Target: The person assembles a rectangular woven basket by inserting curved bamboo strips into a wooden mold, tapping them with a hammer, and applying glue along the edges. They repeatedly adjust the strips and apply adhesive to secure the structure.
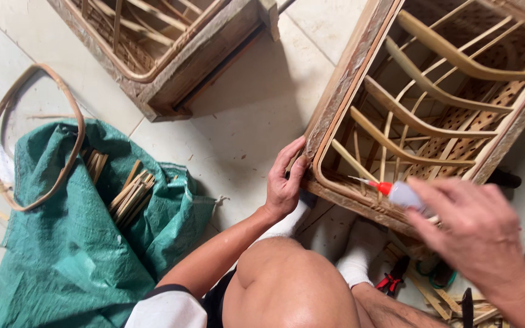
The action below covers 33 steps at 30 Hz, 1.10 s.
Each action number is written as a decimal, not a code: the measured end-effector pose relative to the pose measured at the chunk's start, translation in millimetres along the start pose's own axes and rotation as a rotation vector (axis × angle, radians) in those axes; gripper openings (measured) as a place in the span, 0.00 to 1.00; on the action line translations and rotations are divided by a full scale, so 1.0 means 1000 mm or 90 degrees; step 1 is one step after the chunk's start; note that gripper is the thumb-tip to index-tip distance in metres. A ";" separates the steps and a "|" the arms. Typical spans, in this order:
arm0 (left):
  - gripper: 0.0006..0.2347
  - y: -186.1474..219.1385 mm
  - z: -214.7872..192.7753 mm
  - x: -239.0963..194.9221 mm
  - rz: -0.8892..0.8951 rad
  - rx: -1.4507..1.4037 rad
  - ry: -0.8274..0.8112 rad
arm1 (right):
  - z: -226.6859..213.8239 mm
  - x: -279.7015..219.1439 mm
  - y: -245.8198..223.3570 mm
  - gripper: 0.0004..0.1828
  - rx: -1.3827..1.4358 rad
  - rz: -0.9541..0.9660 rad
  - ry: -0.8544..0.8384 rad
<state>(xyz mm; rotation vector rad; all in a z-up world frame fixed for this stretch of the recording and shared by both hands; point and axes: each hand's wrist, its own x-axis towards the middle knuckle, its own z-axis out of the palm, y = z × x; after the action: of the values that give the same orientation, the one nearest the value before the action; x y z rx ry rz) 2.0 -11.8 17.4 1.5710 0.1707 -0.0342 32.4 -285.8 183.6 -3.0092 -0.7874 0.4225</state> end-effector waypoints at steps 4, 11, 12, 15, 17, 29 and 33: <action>0.15 0.001 0.002 0.002 0.003 -0.001 -0.008 | -0.029 0.042 0.036 0.28 -0.062 -0.060 0.096; 0.15 0.001 0.000 0.001 -0.018 -0.042 -0.011 | -0.020 0.130 0.025 0.22 -0.025 -0.332 0.200; 0.15 0.002 0.001 0.001 -0.016 -0.048 -0.008 | -0.020 0.133 0.024 0.23 -0.020 -0.337 0.191; 0.15 0.003 0.001 0.001 -0.018 -0.055 0.001 | -0.016 0.138 0.019 0.24 -0.010 -0.357 0.167; 0.15 0.003 0.001 0.001 -0.025 -0.048 0.003 | -0.013 0.140 0.017 0.24 -0.017 -0.370 0.159; 0.15 0.008 0.002 0.002 -0.029 -0.045 0.006 | -0.015 0.154 0.003 0.22 -0.118 -0.433 0.181; 0.15 0.008 0.001 0.003 -0.025 -0.038 0.007 | -0.012 0.156 0.009 0.22 -0.155 -0.456 0.202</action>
<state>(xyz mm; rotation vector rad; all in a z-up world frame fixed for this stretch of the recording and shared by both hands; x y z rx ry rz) 6.0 -12.9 25.0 1.5088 0.2097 -0.0513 170.2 -218.2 154.2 -2.5972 -1.8524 -0.1736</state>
